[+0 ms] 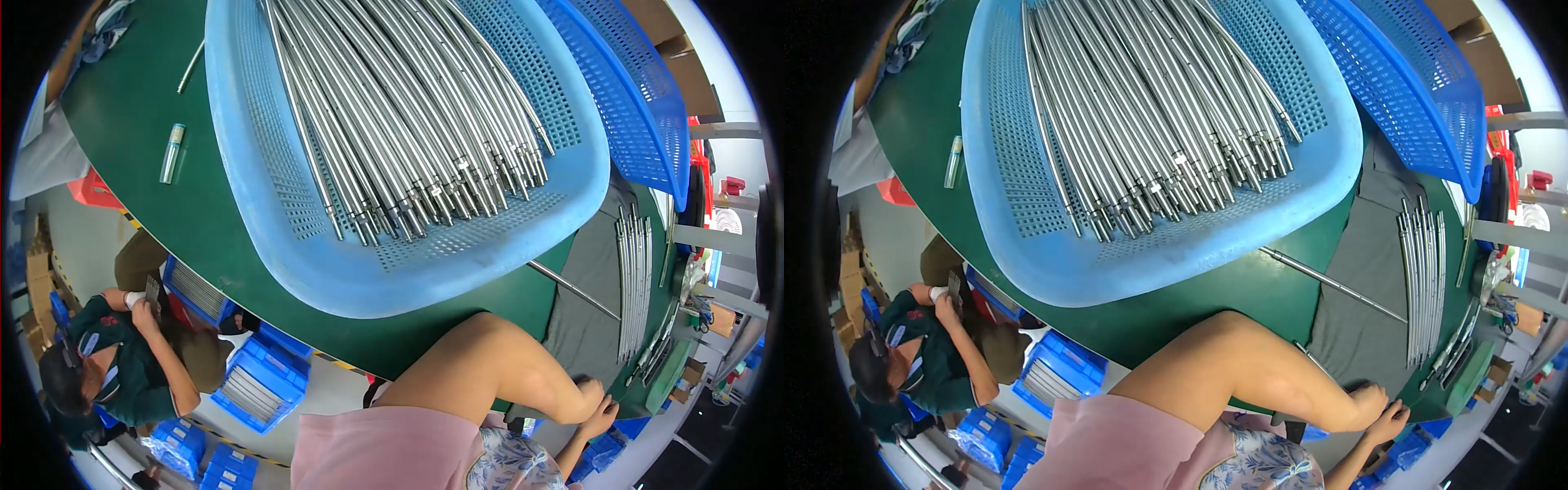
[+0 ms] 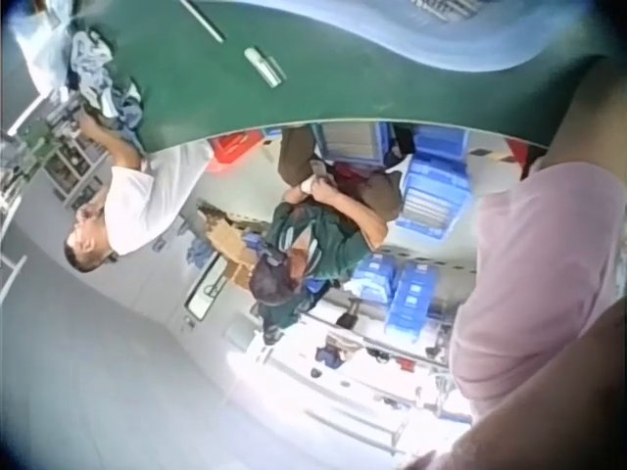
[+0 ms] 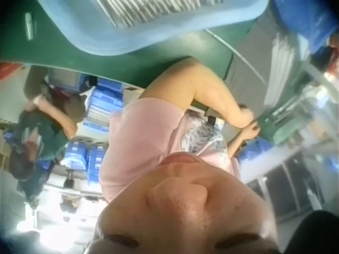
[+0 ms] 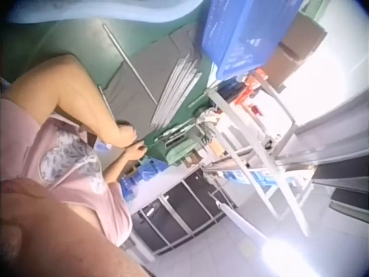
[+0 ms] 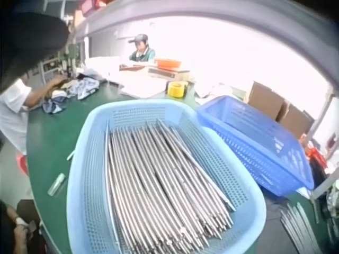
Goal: The person is using a handheld file to smooth and finish the ends of thin metal rods at a factory workbench.
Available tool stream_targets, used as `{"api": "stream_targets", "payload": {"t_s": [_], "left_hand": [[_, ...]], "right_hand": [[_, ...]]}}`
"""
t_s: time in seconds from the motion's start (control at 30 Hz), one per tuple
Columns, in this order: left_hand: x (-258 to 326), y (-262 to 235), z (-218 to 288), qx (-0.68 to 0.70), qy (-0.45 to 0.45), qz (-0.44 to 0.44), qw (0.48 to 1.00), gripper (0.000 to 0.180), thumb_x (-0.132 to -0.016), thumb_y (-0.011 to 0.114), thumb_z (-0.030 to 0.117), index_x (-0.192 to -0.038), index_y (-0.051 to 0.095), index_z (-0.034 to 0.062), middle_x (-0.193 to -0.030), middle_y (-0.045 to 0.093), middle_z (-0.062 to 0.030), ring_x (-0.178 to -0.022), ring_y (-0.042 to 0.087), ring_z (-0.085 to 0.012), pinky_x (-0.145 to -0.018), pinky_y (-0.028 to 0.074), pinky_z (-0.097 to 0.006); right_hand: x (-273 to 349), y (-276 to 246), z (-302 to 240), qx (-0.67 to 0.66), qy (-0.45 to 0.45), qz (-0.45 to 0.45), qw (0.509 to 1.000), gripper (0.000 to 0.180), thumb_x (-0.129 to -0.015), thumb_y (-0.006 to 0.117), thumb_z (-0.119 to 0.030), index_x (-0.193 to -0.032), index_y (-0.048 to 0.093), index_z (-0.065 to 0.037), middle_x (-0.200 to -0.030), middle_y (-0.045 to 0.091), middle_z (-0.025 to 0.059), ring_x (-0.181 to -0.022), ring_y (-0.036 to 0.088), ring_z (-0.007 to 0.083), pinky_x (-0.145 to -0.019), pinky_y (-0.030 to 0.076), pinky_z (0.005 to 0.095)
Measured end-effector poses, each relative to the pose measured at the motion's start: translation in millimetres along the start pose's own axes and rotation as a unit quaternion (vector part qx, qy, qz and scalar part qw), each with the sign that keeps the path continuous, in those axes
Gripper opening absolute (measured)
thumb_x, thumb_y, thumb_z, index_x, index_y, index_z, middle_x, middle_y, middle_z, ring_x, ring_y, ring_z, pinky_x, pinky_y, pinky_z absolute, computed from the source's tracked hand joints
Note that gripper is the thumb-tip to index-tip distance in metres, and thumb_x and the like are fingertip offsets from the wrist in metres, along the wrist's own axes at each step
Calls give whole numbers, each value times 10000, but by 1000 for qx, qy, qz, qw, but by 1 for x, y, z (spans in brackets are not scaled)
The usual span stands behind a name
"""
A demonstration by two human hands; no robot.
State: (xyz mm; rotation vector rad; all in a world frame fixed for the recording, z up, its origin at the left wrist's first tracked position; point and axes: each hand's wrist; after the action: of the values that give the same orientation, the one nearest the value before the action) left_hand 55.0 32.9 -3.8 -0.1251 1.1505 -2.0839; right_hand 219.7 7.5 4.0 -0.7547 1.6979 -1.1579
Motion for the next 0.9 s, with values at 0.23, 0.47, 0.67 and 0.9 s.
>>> {"api": "stream_targets", "payload": {"t_s": [0.23,0.47,0.67,0.9], "left_hand": [[-23,9,25,-3,5,27,1000,283,-784,519,203,-943,621,-8,-913,573,-121,-839,533,-242,-632,417,-348],[-2,-11,3,-14,13,34,999,278,-783,519,200,-939,623,-6,-910,575,-119,-837,535,-241,-631,419,-349],[-11,-7,20,-25,5,37,999,273,-783,519,197,-935,624,-4,-906,577,-118,-836,537,-241,-630,420,-350],[-2,-15,23,-45,8,22,999,268,-783,519,194,-930,626,-2,-903,580,-116,-834,540,-240,-629,421,-351]], "right_hand": [[1,-3,-3,-29,-14,5,999,294,-877,534,-258,-779,509,18,-656,530,130,-589,452,202,-568,390,347],[-1,-3,1,-35,-18,7,999,292,-870,541,-248,-747,496,14,-649,528,120,-584,441,183,-564,386,337],[2,-3,-11,-52,-23,3,998,286,-867,541,-240,-746,495,15,-649,533,118,-580,441,183,-562,384,338],[2,-6,-9,-25,-30,12,999,301,-891,493,-254,-756,491,16,-663,525,139,-599,447,219,-575,378,358]]}}
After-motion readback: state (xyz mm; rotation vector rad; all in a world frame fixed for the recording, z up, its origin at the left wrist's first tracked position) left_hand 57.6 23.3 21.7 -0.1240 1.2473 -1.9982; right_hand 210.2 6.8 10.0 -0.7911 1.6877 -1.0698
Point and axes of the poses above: each hand's wrist, its own x-axis away from the middle knuckle, its own y-axis out of the palm, z = x × y
